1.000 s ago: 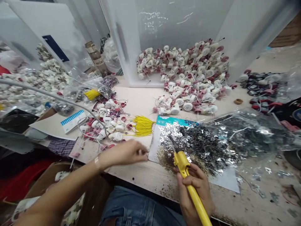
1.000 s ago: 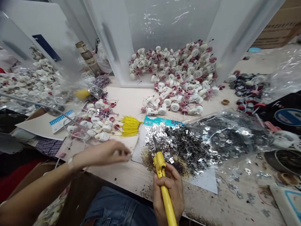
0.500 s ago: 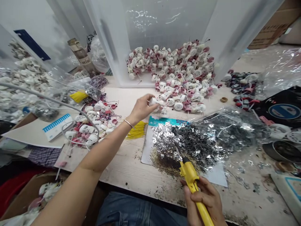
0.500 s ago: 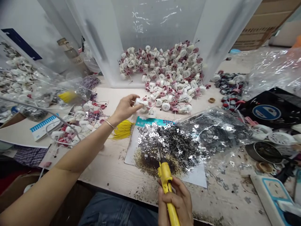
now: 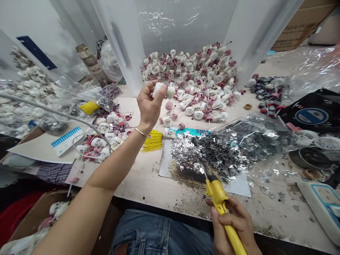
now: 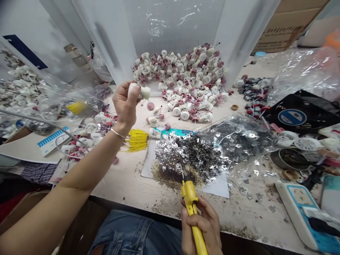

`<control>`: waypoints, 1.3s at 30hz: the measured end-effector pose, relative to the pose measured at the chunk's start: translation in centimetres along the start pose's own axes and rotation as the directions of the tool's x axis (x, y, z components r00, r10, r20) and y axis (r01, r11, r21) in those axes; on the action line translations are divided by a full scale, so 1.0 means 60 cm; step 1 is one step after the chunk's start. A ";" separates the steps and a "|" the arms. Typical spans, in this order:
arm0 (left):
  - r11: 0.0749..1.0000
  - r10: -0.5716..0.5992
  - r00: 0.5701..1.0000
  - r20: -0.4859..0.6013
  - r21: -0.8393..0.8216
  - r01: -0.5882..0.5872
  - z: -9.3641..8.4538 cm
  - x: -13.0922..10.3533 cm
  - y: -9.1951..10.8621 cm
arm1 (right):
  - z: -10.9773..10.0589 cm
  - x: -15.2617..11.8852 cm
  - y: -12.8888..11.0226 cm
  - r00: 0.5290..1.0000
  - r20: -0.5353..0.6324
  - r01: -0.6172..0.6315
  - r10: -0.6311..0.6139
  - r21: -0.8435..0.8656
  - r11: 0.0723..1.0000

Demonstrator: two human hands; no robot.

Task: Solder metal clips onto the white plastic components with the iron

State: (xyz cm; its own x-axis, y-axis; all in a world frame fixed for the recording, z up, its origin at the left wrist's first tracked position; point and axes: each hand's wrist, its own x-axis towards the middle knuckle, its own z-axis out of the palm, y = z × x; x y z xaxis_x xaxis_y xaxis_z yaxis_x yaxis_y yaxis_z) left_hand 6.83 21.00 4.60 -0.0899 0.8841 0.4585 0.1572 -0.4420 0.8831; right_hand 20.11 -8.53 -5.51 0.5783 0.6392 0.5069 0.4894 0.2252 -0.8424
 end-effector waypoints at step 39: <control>0.720 -0.328 0.664 0.672 0.633 -0.285 -0.164 -0.276 0.033 | 0.035 0.023 0.041 0.918 0.292 0.302 -0.269 -0.073 0.951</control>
State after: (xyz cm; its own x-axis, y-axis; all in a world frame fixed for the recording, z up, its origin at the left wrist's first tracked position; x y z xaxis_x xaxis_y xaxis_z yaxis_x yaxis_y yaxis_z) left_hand -1.02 3.96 -0.26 0.5494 0.8340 -0.0516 0.7612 -0.4740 0.4426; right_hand 20.75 -5.57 -7.24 0.2087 0.7408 0.6384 0.6876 0.3531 -0.6345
